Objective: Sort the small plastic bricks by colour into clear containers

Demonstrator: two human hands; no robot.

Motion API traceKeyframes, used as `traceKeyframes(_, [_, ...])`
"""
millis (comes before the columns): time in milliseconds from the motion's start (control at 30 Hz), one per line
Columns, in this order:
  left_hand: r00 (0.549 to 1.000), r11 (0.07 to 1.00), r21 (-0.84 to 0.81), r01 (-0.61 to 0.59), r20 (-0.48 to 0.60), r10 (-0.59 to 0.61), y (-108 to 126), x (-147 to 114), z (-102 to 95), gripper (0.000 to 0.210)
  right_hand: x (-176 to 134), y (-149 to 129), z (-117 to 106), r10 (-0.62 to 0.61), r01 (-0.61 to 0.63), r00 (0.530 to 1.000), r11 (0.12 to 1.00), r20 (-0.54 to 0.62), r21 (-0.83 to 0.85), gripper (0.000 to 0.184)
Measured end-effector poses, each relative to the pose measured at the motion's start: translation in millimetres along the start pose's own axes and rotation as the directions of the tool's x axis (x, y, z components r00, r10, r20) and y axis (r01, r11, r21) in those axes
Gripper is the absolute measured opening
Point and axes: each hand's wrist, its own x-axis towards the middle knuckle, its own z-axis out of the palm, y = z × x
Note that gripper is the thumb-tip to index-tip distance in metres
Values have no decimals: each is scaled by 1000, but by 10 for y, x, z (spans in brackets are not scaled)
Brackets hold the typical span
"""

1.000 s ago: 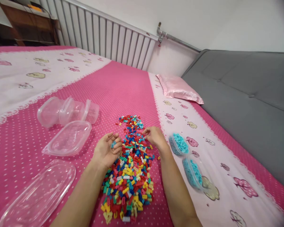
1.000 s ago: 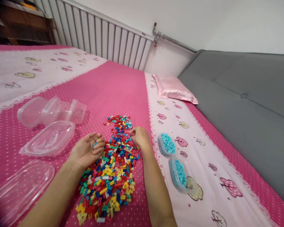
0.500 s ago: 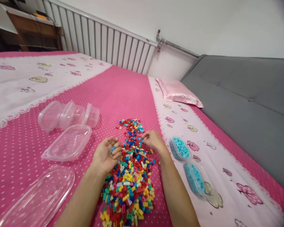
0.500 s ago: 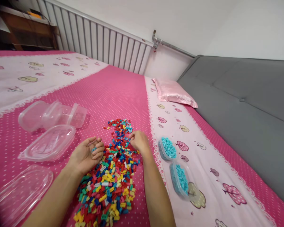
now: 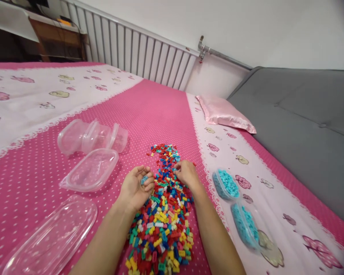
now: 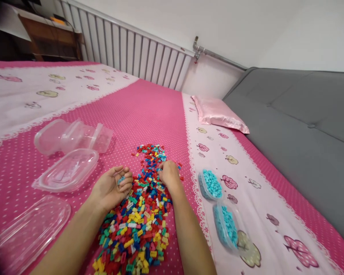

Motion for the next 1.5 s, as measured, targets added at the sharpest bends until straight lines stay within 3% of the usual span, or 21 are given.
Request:
traceKeyframes(333, [988,996,-22,-91,-125,87,-59,41,41,16,16,-4,-39,42,-41,999,999,-28,31,8])
traceKeyframes(533, [988,995,-34,-94,-124,89,-106,48,75,20,2,-4,-156,39,-28,997,988,-67,149,8])
traceKeyframes(600, [991,996,-31,-80,-105,77,-119,62,67,24,-85,-114,-249,-5,23,998,963,-67,267,11])
traceKeyframes(667, [998,999,-19,-45,-51,44,-128,72,60,28,-197,-280,-337,-123,126,992,906,-33,403,15])
traceKeyframes(767, [1000,1000,-16,10,29,-10,-119,72,65,29,-299,-477,-403,-319,321,944,820,-87,474,21])
traceKeyframes(867, [999,999,-44,16,-41,-17,-80,54,74,24,-212,-410,-363,-273,370,923,825,-272,427,25])
traceKeyframes(967, [997,1000,-31,-1,-78,-1,-33,34,63,22,-12,-122,-236,-107,242,919,914,-380,326,27])
traceKeyframes(1067, [999,1000,1,-17,-36,17,-8,24,40,22,144,128,-76,-52,144,934,960,-353,241,39])
traceKeyframes(1133, [999,1000,10,-19,-25,19,-4,25,29,23,189,197,14,-72,149,944,964,-323,219,39])
traceKeyframes(1300, [999,1000,4,-22,-37,22,-6,26,26,24,194,170,130,-190,240,943,957,-275,165,35])
traceKeyframes(1500, [999,1000,8,-23,-49,24,-4,13,40,23,213,195,165,-153,181,959,978,-239,102,28])
